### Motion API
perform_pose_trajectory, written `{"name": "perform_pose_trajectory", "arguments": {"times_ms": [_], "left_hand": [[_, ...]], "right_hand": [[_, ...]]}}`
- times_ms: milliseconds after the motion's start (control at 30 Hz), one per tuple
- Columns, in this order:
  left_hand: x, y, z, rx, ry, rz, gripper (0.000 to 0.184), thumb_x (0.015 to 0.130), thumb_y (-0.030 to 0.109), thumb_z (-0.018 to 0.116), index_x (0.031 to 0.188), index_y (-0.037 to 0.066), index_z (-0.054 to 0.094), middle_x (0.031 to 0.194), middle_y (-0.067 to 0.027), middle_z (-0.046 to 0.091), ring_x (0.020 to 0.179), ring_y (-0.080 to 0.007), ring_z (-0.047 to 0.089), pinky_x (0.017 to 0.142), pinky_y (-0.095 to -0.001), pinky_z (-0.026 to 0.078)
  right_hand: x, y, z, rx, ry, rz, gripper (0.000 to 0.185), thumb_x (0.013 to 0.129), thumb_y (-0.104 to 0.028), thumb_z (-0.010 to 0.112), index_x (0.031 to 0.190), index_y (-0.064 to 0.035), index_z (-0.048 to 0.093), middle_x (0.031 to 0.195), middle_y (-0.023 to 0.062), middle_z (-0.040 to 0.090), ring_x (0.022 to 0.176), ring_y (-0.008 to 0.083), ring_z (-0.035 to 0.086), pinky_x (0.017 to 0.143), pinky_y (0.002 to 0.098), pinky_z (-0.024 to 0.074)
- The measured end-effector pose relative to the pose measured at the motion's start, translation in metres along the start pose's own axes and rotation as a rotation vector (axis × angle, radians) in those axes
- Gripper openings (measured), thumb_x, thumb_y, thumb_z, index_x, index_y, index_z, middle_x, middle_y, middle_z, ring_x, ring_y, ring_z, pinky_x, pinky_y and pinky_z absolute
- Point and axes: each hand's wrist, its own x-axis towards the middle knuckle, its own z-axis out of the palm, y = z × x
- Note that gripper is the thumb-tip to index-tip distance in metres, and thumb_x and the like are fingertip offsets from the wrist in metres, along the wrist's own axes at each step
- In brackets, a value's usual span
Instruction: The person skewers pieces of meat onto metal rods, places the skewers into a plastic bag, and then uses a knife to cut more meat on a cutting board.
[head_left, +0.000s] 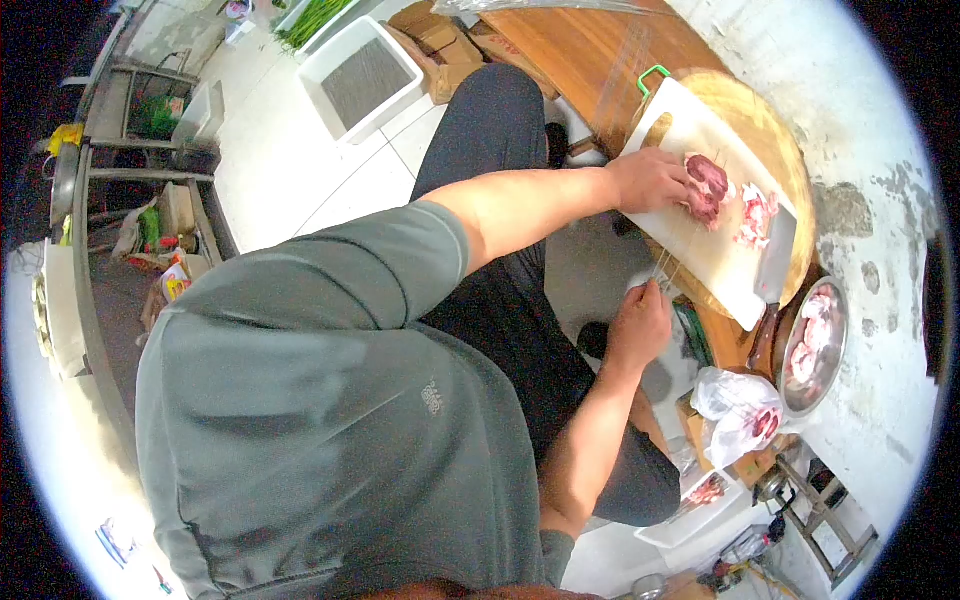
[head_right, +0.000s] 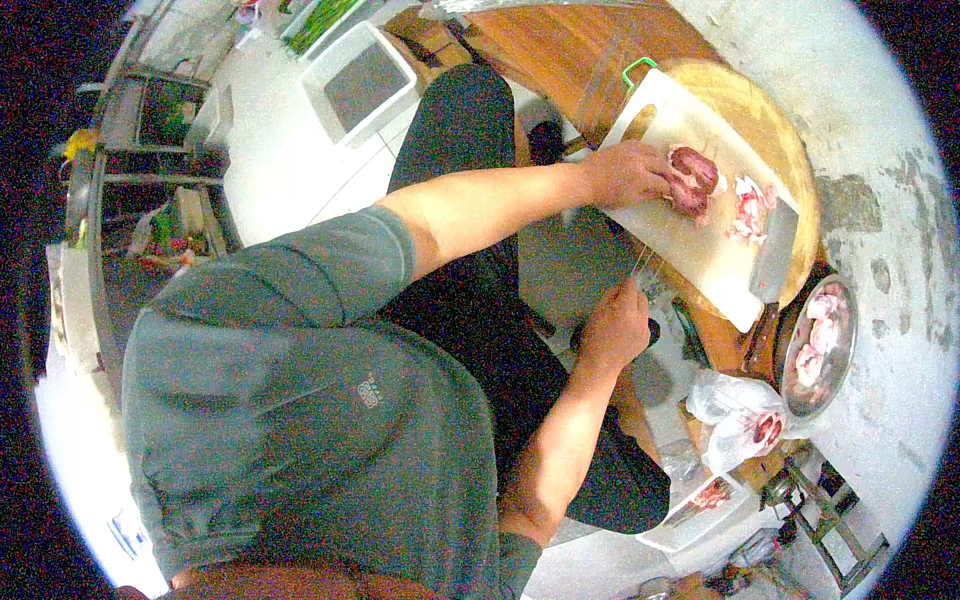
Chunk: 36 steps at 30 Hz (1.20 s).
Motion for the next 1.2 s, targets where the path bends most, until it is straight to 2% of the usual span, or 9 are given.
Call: {"name": "perform_pose_trajectory", "arguments": {"times_ms": [333,433,533,633,833,933,1033,1133,1200], "left_hand": [[-0.001,0.003,-0.002,-0.045,0.070,0.010,0.014,0.086,0.022,0.068,0.098,0.019,0.075,0.106,-0.0032,0.072,0.096,-0.0280,0.067,0.087,-0.0422,0.053],[-0.001,0.005,-0.004,-0.011,0.017,-0.036,0.013,0.085,0.026,0.068,0.095,0.021,0.074,0.104,0.0016,0.070,0.100,-0.0244,0.064,0.090,-0.0388,0.050],[-0.003,-0.001,0.002,-0.028,0.066,0.000,0.013,0.085,0.025,0.068,0.096,0.021,0.074,0.104,0.0021,0.070,0.100,-0.0237,0.064,0.090,-0.0385,0.050],[-0.002,0.000,0.004,-0.050,0.035,-0.008,0.013,0.084,0.024,0.070,0.094,0.017,0.074,0.108,-0.0036,0.070,0.099,-0.0295,0.066,0.087,-0.0439,0.052],[-0.001,0.000,-0.001,-0.117,0.037,-0.004,0.014,0.085,0.023,0.070,0.095,0.014,0.073,0.107,-0.0051,0.070,0.098,-0.0314,0.066,0.087,-0.0446,0.052],[-0.002,0.000,0.001,-0.075,0.005,-0.082,0.017,0.085,0.023,0.069,0.098,0.011,0.072,0.108,-0.0068,0.070,0.098,-0.0327,0.065,0.089,-0.0457,0.051],[0.009,-0.004,0.000,-0.019,0.158,-0.197,0.019,0.084,0.022,0.066,0.098,0.011,0.073,0.102,-0.0072,0.069,0.098,-0.0304,0.064,0.087,-0.0429,0.051],[0.029,-0.020,0.004,-0.050,0.069,-0.273,0.022,0.086,0.023,0.063,0.101,0.012,0.074,0.106,-0.0081,0.071,0.104,-0.0306,0.064,0.090,-0.0425,0.050],[0.039,-0.024,0.011,-0.026,0.025,-0.262,0.023,0.087,0.026,0.064,0.103,0.014,0.076,0.110,-0.0073,0.071,0.104,-0.0299,0.064,0.094,-0.0495,0.043]], "right_hand": [[0.004,-0.015,-0.021,-0.068,-0.050,0.049,0.022,0.090,-0.017,0.061,0.101,-0.0016,0.072,0.088,0.0181,0.070,0.079,0.0375,0.067,0.070,0.0454,0.0539],[0.011,-0.017,-0.024,-0.102,-0.108,0.040,0.022,0.090,-0.018,0.060,0.098,-0.0014,0.072,0.084,0.0184,0.070,0.077,0.0383,0.067,0.069,0.0467,0.0540],[0.019,-0.018,-0.024,-0.106,-0.125,0.017,0.022,0.090,-0.019,0.059,0.096,-0.0012,0.072,0.082,0.0192,0.069,0.075,0.0391,0.067,0.068,0.0482,0.0539],[0.023,-0.014,-0.015,-0.098,-0.115,0.022,0.023,0.091,-0.020,0.058,0.096,-0.0016,0.071,0.082,0.0201,0.069,0.075,0.0393,0.067,0.067,0.0490,0.0538],[0.022,-0.017,-0.010,-0.085,-0.038,0.035,0.021,0.092,-0.020,0.058,0.097,-0.0037,0.071,0.084,0.0188,0.070,0.076,0.0382,0.067,0.066,0.0485,0.0539],[0.016,-0.019,-0.005,-0.112,-0.049,0.069,0.020,0.092,-0.020,0.059,0.099,-0.0046,0.071,0.084,0.0177,0.069,0.076,0.0374,0.068,0.066,0.0474,0.0539],[0.009,-0.012,0.005,-0.116,-0.047,0.057,0.018,0.093,-0.019,0.060,0.100,-0.0060,0.070,0.084,0.0162,0.069,0.076,0.0364,0.068,0.064,0.0463,0.0538],[0.003,-0.006,0.018,-0.065,-0.012,0.043,0.016,0.092,-0.017,0.061,0.101,-0.0072,0.069,0.085,0.0147,0.069,0.076,0.0358,0.067,0.063,0.0457,0.0535],[0.002,-0.002,0.020,-0.049,-0.005,0.039,0.014,0.092,-0.016,0.062,0.101,-0.0076,0.069,0.086,0.0142,0.068,0.075,0.0357,0.067,0.063,0.0453,0.0533]]}}
